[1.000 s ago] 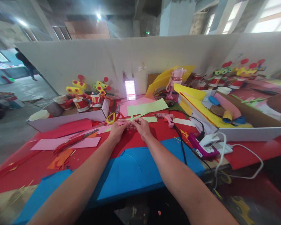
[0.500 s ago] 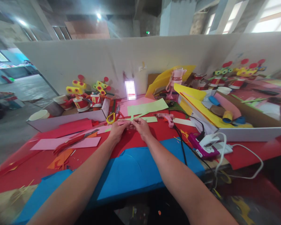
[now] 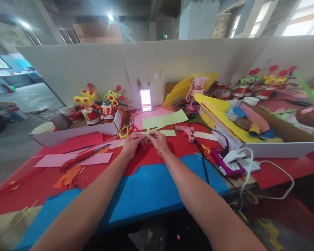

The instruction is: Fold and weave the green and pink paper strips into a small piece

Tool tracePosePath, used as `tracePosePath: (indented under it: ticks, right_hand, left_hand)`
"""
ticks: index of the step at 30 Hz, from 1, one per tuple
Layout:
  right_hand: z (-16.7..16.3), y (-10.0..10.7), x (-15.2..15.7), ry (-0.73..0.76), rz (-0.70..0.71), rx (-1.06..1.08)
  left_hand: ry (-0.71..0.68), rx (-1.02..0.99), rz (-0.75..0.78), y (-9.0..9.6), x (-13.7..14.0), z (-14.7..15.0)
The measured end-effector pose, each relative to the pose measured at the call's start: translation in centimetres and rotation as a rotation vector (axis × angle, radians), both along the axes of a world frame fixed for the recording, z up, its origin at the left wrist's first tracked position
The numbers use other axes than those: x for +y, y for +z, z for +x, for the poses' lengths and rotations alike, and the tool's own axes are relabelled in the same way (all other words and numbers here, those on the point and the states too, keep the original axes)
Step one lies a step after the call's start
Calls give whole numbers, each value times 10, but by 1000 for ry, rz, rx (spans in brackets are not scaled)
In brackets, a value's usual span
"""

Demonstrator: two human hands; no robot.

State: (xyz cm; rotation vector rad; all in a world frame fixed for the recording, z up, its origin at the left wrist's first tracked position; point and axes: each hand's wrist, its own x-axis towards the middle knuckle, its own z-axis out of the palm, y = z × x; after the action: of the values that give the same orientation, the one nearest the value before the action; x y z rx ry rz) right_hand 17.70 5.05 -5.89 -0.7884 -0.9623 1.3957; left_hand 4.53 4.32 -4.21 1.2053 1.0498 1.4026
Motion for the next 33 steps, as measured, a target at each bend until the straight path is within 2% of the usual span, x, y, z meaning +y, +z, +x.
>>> tracePosePath:
  ticks: [8, 11, 14, 19, 28, 33]
  right_hand:
    - [0, 1, 0, -14, -27, 20]
    - [-1, 3, -3, 57, -10, 28]
    - [-1, 4, -5, 98, -9, 85]
    - [-2, 2, -4, 75, -32, 176]
    - [0, -4, 1, 68, -18, 135]
    - [0, -3, 2, 115, -5, 119]
  left_hand:
    - [-31, -26, -10, 2, 1, 0]
    - [-18, -64, -29, -1, 3, 0]
    - [-13, -88, -37, -2, 4, 0]
    - [-58, -50, -51, 4, 0, 1]
    - [-47, -29, -36, 3, -1, 1]
    - [-30, -35, -50, 2, 1, 1]
